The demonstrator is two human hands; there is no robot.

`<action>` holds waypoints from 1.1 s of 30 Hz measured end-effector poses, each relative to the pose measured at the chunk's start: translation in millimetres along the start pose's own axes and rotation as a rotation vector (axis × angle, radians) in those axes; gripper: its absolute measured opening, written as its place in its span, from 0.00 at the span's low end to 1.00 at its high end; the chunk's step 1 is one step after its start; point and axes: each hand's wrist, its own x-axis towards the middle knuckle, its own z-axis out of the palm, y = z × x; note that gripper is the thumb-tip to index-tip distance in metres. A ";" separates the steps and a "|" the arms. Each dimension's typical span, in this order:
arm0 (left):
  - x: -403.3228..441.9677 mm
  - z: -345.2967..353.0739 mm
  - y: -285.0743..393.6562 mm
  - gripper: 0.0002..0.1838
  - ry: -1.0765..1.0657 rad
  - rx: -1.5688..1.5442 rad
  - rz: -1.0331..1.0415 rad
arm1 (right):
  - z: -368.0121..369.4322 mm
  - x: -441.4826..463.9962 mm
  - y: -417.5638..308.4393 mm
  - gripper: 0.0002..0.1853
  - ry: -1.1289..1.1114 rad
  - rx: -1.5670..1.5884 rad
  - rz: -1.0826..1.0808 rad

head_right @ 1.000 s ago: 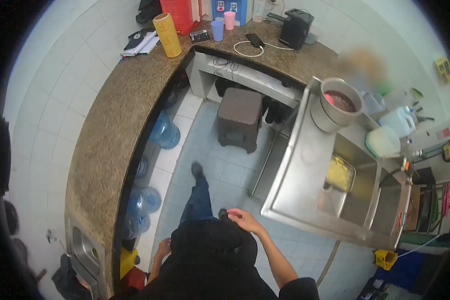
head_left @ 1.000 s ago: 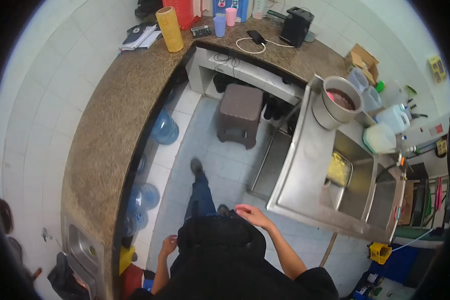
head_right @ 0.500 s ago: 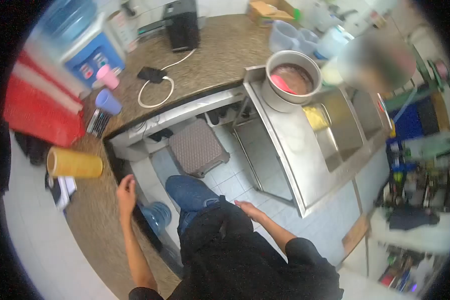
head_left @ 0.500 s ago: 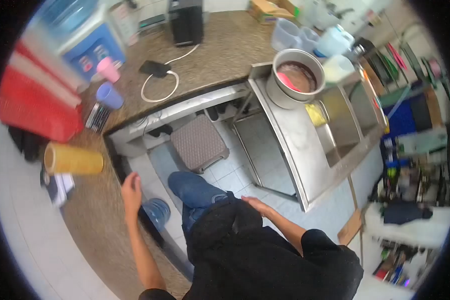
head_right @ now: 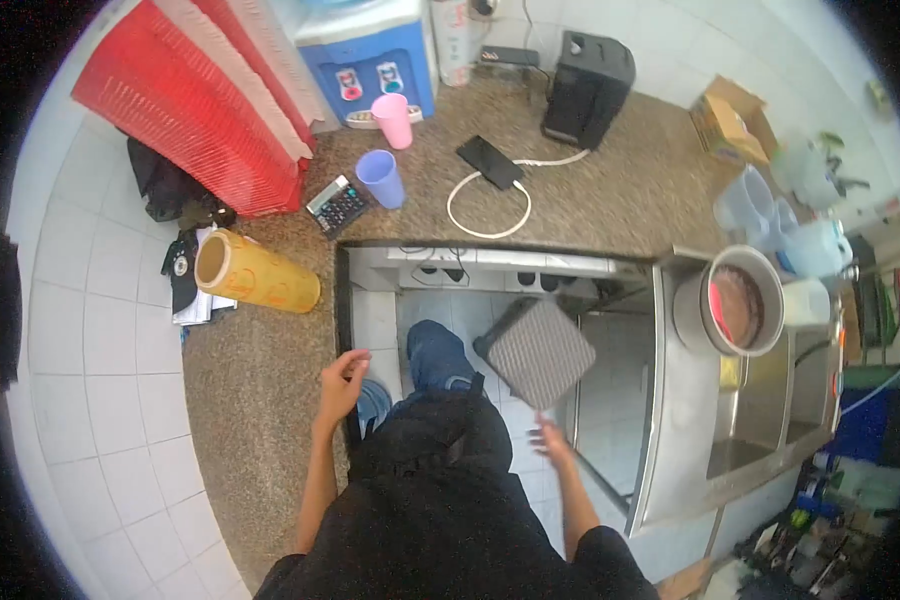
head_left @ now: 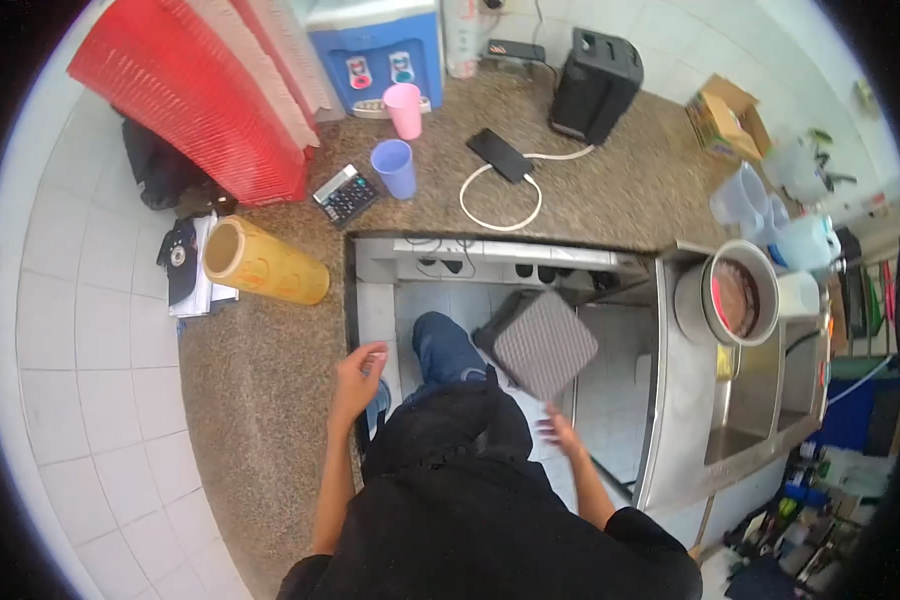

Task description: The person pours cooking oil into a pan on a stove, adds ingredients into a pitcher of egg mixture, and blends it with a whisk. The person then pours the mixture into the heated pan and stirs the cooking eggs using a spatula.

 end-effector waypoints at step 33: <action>548.7 37.8 96.3 0.46 0.132 0.248 -0.133 | 142.0 138.1 -854.9 0.38 0.569 -1.116 -1.524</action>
